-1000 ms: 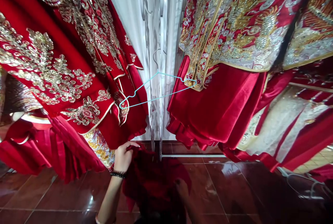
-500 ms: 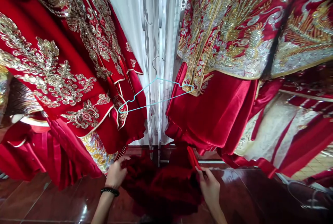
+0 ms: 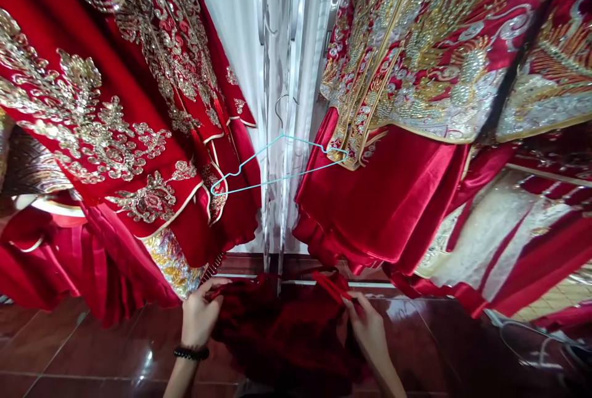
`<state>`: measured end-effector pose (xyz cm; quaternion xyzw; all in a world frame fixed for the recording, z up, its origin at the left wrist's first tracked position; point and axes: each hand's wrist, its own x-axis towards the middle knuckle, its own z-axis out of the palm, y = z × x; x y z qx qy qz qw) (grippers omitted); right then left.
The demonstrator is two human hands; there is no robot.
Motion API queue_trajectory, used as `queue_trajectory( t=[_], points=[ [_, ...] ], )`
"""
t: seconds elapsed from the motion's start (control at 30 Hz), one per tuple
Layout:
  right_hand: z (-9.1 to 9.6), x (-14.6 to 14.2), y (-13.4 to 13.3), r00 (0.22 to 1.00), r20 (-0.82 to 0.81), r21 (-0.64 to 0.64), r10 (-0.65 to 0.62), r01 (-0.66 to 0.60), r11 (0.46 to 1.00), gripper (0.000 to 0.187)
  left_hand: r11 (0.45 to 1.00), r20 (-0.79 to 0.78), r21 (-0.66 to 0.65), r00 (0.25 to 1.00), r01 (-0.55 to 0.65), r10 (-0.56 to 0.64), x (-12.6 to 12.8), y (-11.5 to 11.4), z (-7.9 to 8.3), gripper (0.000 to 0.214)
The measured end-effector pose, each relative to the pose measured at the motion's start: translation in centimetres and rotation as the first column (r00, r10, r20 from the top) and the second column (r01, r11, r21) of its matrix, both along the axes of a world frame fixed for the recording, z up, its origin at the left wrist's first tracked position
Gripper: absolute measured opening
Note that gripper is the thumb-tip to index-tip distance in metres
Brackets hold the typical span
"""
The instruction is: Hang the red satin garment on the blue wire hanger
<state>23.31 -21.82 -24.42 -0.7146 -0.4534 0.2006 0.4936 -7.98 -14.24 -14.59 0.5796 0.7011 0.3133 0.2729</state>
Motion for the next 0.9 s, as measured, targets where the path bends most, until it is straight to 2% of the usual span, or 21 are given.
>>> queue_trajectory(
  t=[0.07,0.13,0.2,0.37,0.43,0.57,0.73,0.9],
  points=[
    [-0.8,0.1,0.1,0.994,-0.102,-0.027,-0.046,0.044,0.999,0.044,0.999,0.070,0.026,0.997,-0.031,0.030,0.2,-0.3,0.6,0.029],
    [-1.1,0.2,0.2,0.984,-0.144,0.006,-0.104,0.106,0.994,0.046,0.999,0.107,0.033,0.994,-0.037,0.034,0.3,-0.5,0.9,0.028],
    [-1.0,0.3,0.5,0.988,-0.109,0.008,-0.113,0.115,0.993,0.049,0.999,0.122,0.026,0.992,-0.031,0.027,0.4,-0.6,0.8,0.026],
    [0.0,-0.1,1.2,0.996,0.079,-0.155,-0.032,0.044,0.987,0.047,0.999,0.039,0.018,0.999,-0.038,0.037,-0.3,-0.8,0.4,0.025],
    [0.6,-0.2,1.4,0.989,0.134,-0.121,-0.057,0.073,0.990,0.047,0.999,-0.015,0.038,0.999,-0.039,0.039,-1.0,-0.8,0.1,0.025],
    [2.4,-0.1,1.4,0.968,0.197,0.041,-0.153,0.148,0.988,0.049,0.996,-0.151,0.092,0.988,-0.020,0.034,-2.5,-0.6,-1.4,0.027],
    [5.2,0.0,1.0,0.985,0.107,-0.058,-0.134,0.141,0.988,0.045,0.992,-0.285,0.123,0.958,-0.004,0.039,-3.6,-0.2,-3.1,0.030],
    [7.0,-0.4,1.0,0.982,0.093,0.012,-0.162,0.162,0.987,0.047,0.998,-0.375,0.051,0.927,0.020,0.000,-3.6,0.3,-3.4,0.034]
  ],
)
